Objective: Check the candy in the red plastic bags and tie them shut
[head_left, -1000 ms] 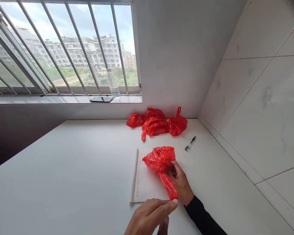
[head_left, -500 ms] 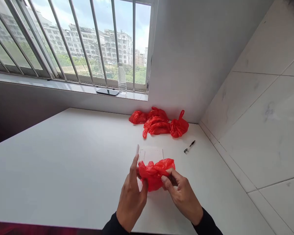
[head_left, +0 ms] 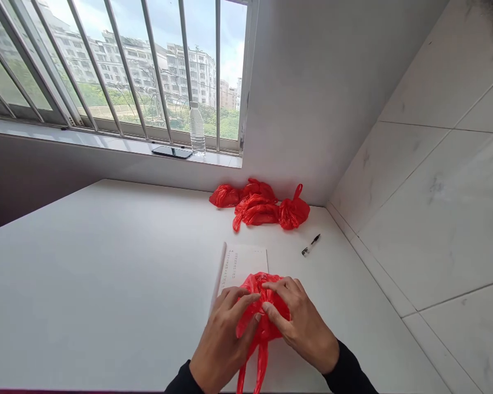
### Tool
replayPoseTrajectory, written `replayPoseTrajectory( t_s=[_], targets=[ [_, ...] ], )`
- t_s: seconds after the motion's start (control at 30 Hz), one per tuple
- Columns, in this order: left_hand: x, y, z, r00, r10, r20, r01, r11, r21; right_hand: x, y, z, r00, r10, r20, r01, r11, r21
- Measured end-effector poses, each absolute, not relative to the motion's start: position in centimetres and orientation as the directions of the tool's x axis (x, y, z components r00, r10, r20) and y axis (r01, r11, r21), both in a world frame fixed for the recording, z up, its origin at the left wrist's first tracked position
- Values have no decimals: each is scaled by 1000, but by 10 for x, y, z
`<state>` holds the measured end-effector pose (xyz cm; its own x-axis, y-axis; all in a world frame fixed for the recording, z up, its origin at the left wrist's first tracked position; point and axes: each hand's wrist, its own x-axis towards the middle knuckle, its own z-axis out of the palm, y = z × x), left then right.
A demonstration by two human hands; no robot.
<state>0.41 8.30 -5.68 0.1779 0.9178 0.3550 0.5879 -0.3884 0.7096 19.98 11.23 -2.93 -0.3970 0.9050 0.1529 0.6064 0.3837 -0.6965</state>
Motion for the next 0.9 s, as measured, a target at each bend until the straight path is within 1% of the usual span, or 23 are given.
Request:
replayPoseTrajectory(
  t_s=[0.07,0.17,0.23,0.37,0.4,0.47,0.53,0.6,0.67,0.73,0.83,0.9],
  targets=[
    [4,82,-58,216,913,345,592,-404,697,204,111,-33,-457,882,117,597,401,-694],
    [-1,79,-61,231,919,320,607,-393,691,212,111,-40,-481,873,82,611,401,-683],
    [-6,77,-62,200,932,304,622,-360,695,217,112,-41,-464,883,72,621,382,-684],
    [-15,73,-62,117,946,302,633,-305,712,225,113,-32,-368,925,95,625,322,-712],
    [-15,73,-61,132,943,304,629,-317,710,226,112,-30,-366,925,99,619,321,-716],
    [-10,71,-59,235,924,303,618,-382,687,227,110,-29,-417,904,93,619,357,-700],
    [-1,71,-58,351,893,283,590,-445,673,227,107,-32,-483,872,78,641,413,-647],
    [7,71,-59,386,882,268,566,-457,686,226,104,-36,-499,865,62,667,428,-610],
    [9,73,-61,343,901,265,557,-422,715,227,103,-38,-464,883,64,662,394,-637],
    [3,75,-61,271,926,261,560,-372,740,233,103,-35,-392,916,83,628,332,-704],
    [-17,75,-58,85,969,233,572,-239,785,246,106,-32,-163,981,108,587,184,-788],
    [-27,72,-54,-60,975,215,567,-144,811,253,106,-33,-23,994,110,556,104,-825]
  ],
)
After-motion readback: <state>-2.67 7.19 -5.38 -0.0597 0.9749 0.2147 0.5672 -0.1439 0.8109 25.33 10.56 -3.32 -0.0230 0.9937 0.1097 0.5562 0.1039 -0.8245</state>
